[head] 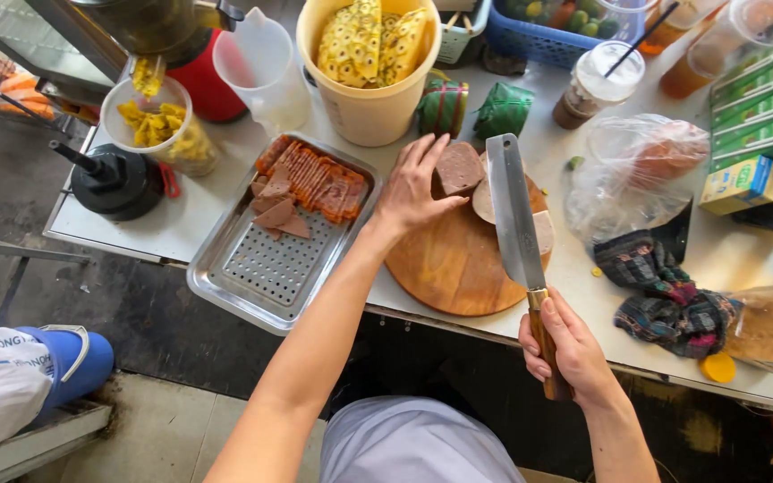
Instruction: Slice various processed meats on a wooden cutting board and arrange them onto a metal tray.
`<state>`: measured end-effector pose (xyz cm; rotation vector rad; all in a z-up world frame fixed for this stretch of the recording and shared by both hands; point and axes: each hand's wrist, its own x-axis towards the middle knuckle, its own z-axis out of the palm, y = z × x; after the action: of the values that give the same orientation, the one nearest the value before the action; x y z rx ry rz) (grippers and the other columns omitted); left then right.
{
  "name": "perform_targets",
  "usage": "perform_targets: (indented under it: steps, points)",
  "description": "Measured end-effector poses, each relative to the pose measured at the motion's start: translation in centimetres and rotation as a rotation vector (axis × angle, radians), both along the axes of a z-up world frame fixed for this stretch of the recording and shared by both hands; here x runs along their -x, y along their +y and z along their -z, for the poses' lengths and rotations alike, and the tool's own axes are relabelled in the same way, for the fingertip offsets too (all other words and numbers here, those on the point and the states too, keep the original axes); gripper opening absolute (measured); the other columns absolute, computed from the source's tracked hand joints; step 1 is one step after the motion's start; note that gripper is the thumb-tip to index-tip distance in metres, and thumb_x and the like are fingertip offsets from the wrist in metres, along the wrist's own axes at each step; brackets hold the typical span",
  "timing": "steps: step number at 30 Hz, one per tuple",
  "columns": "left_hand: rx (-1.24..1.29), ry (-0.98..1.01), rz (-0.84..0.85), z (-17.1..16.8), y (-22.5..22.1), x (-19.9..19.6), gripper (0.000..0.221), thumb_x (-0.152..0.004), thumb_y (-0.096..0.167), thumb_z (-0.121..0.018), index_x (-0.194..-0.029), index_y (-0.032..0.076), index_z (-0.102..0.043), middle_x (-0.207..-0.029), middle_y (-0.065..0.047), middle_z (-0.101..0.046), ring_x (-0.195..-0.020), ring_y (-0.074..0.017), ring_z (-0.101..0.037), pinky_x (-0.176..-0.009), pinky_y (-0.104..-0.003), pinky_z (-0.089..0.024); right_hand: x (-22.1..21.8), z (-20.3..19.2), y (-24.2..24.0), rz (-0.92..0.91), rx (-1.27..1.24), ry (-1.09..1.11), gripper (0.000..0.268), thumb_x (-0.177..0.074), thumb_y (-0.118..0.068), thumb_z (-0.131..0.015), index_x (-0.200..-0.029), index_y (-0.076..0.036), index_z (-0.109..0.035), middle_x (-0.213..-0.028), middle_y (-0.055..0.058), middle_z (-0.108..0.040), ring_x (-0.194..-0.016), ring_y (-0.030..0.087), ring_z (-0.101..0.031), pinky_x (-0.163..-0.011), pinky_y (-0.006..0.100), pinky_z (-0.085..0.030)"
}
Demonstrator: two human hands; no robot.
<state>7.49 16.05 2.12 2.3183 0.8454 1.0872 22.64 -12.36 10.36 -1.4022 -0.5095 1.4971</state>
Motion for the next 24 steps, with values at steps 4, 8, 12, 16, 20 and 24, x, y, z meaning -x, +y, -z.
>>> perform_targets:
  steps: [4, 8, 12, 16, 20, 24]
  points:
    - [0.089, 0.180, -0.020, 1.5, 1.9, -4.6, 0.105, -0.054, 0.044, -0.095, -0.139, -0.003, -0.054, -0.129, -0.028, -0.059, -0.118, -0.0429, -0.057, -0.099, -0.048, -0.049, -3.8, 0.8, -2.9, -0.004, -0.033, -0.013, 0.044, -0.106, -0.034, -0.036, -0.145, -0.013, -0.041, -0.064, 0.006, -0.045, -0.040, 0.012, -0.040, -0.038, 0.025, -0.037]
    - [0.279, 0.240, -0.101, 3.1, 1.6, -4.3, 0.101, -0.056, 0.049, -0.096, -0.138, 0.005, -0.056, -0.128, -0.021, -0.065, -0.118, -0.0376, -0.064, -0.102, -0.044, -0.053, -5.9, 2.3, -4.6, -0.047, -0.040, 0.027, 0.044, -0.106, -0.034, -0.037, -0.145, -0.013, -0.041, -0.064, 0.006, -0.046, -0.041, 0.012, -0.041, -0.039, 0.025, -0.037]
    - [0.209, 0.090, -0.246, 1.4, -2.0, -3.4, 0.097, -0.061, 0.049, -0.094, -0.138, 0.003, -0.057, -0.128, -0.021, -0.066, -0.117, -0.0381, -0.066, -0.102, -0.043, -0.053, -6.9, 3.5, -4.8, -0.093, -0.039, -0.027, 0.048, -0.107, -0.036, -0.035, -0.148, -0.012, -0.040, -0.065, 0.006, -0.046, -0.043, 0.013, -0.042, -0.040, 0.026, -0.038]
    - [0.202, 0.101, -0.291, -0.9, -9.5, 0.3, 0.100, -0.061, 0.051, -0.094, -0.138, 0.000, -0.055, -0.128, -0.022, -0.064, -0.116, -0.0384, -0.065, -0.102, -0.046, -0.050, -5.5, 3.1, -4.1, -0.113, -0.054, -0.171, 0.052, -0.107, -0.037, -0.033, -0.153, -0.014, -0.039, -0.065, 0.006, -0.048, -0.045, 0.013, -0.045, -0.042, 0.026, -0.040]
    - [0.137, 0.248, -0.206, 0.8, -15.0, 4.2, 0.100, -0.063, 0.046, -0.094, -0.141, -0.002, -0.052, -0.132, -0.021, -0.060, -0.123, -0.0397, -0.057, -0.106, -0.049, -0.047, -2.0, 2.0, -4.4, -0.145, -0.151, -0.556, 0.054, -0.105, -0.031, -0.045, -0.156, -0.013, -0.044, -0.067, 0.005, -0.053, -0.050, 0.014, -0.048, -0.048, 0.027, -0.043]
    - [0.199, 0.114, -0.165, 1.0, -15.9, 5.7, 0.077, -0.076, 0.032, -0.088, -0.142, 0.005, -0.060, -0.137, -0.018, -0.059, -0.128, -0.0392, -0.056, -0.109, -0.045, -0.049, 2.2, 0.5, -2.7, -0.228, -0.219, -1.021, 0.058, -0.101, -0.030, -0.060, -0.156, -0.016, -0.047, -0.070, 0.013, -0.061, -0.059, 0.025, -0.058, -0.060, 0.036, -0.051]
